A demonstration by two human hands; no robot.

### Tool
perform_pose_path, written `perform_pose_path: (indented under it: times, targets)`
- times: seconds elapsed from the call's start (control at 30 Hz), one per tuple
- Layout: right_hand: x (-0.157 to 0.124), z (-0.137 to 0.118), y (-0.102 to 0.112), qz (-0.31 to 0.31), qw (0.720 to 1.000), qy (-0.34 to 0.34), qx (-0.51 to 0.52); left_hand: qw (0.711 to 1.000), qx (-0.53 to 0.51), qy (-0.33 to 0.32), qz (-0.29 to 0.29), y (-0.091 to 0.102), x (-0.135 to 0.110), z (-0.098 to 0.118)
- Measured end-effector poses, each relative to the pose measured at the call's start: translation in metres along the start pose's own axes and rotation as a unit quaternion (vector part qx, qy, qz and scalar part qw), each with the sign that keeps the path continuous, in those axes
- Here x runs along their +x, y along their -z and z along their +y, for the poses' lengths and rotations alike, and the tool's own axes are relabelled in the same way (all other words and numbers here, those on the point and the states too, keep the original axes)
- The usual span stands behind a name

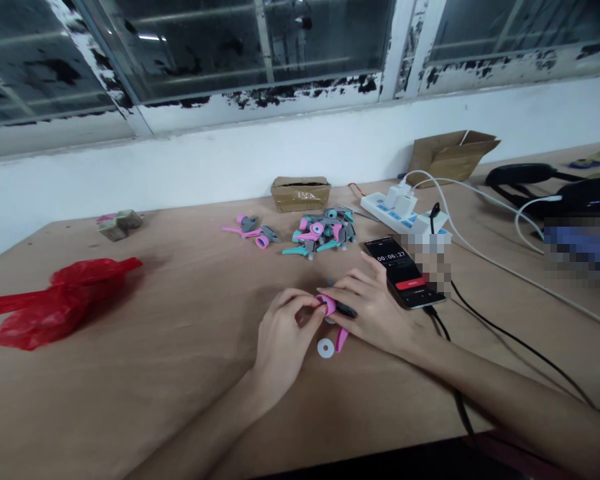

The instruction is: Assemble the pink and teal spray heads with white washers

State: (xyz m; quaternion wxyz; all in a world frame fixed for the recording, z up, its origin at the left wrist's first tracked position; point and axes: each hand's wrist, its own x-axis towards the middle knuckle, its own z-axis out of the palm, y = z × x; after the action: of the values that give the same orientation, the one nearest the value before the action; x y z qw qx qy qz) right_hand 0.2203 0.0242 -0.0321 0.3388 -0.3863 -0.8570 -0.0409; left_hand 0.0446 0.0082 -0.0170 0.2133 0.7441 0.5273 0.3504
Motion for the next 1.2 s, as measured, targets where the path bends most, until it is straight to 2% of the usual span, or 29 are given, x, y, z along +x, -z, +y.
perform_pose_path:
  times: [0.2, 0.43, 0.7, 0.83, 1.0, 1.2]
  targets:
    - [0.002, -0.001, 0.003, 0.018, 1.000, -0.013, 0.015, 0.995, -0.080, -0.049, 0.021, 0.000, 0.000, 0.004]
    - [0.004, 0.001, 0.008, 0.029, 0.994, -0.032, 0.105, 0.991, -0.069, -0.113, 0.032, 0.010, 0.000, 0.005]
    - [0.006, -0.004, 0.006, 0.029, 0.971, -0.072, 0.225, 0.984, -0.033, -0.173, 0.010, 0.001, -0.003, -0.001]
    - [0.004, -0.006, 0.005, 0.015, 0.968, -0.085, 0.236, 0.984, 0.002, -0.178, -0.009, -0.002, -0.006, -0.002]
    - [0.003, -0.006, 0.005, 0.037, 0.972, -0.101, 0.211, 0.973, 0.054, -0.219, 0.039, 0.000, -0.007, -0.005]
    - [0.003, -0.007, 0.003, 0.049, 0.979, -0.062, 0.188, 0.962, 0.075, -0.252, 0.073, 0.002, -0.006, -0.007]
